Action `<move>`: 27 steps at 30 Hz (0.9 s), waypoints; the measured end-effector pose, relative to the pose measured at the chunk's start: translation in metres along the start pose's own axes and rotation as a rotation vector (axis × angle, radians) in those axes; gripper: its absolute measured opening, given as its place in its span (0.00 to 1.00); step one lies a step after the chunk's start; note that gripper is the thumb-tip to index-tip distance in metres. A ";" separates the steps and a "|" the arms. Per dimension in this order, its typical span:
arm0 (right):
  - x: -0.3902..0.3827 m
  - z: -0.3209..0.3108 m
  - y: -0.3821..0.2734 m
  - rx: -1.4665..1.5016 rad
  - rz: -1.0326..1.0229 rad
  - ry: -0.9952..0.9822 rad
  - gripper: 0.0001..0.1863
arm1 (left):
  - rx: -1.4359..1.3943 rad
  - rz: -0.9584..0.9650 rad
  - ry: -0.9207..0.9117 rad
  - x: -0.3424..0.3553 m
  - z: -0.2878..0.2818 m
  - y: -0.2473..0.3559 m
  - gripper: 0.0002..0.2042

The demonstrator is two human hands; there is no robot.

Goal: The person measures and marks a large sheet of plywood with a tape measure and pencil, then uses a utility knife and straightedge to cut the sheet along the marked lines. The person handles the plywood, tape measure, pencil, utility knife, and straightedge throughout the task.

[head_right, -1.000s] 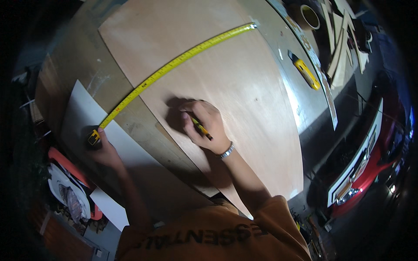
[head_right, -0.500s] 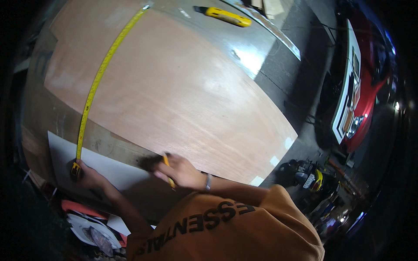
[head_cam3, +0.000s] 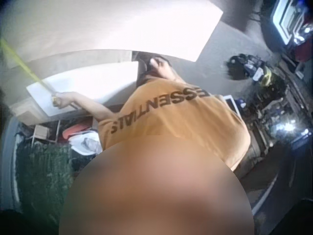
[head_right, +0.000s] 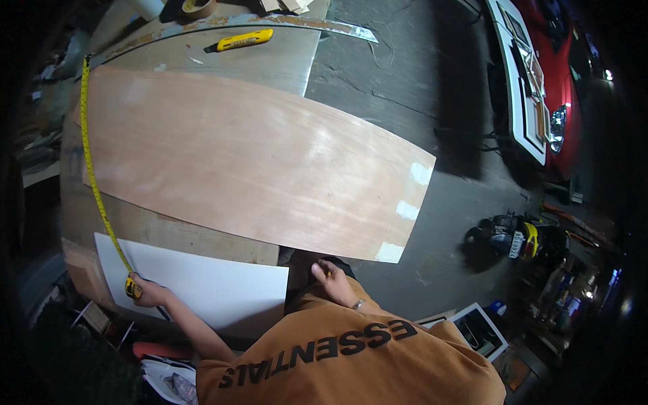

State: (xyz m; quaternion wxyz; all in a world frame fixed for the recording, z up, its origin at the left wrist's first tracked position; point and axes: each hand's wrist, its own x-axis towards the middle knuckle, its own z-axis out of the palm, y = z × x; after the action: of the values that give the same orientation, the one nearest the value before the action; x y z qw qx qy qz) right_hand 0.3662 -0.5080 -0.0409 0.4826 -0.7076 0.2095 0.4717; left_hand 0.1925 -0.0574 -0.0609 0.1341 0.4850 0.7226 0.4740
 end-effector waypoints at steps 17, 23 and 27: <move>-0.060 -0.070 -0.193 0.840 -0.701 0.071 0.10 | -0.399 -0.432 -0.071 0.040 -0.180 -0.003 0.23; -0.109 -0.156 -0.337 0.697 -1.195 -0.037 0.15 | -0.477 -0.436 0.049 0.053 -0.253 0.000 0.34; -0.135 -0.193 -0.475 0.613 -1.498 -0.363 0.20 | -0.505 -0.421 0.091 0.052 -0.274 0.007 0.32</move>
State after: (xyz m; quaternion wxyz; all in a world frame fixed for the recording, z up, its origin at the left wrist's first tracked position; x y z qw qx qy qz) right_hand 0.7502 -0.4868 0.3240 0.8668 -0.4096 -0.2791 0.0541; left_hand -0.0084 -0.1657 0.1000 0.3124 0.2549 0.6719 0.6213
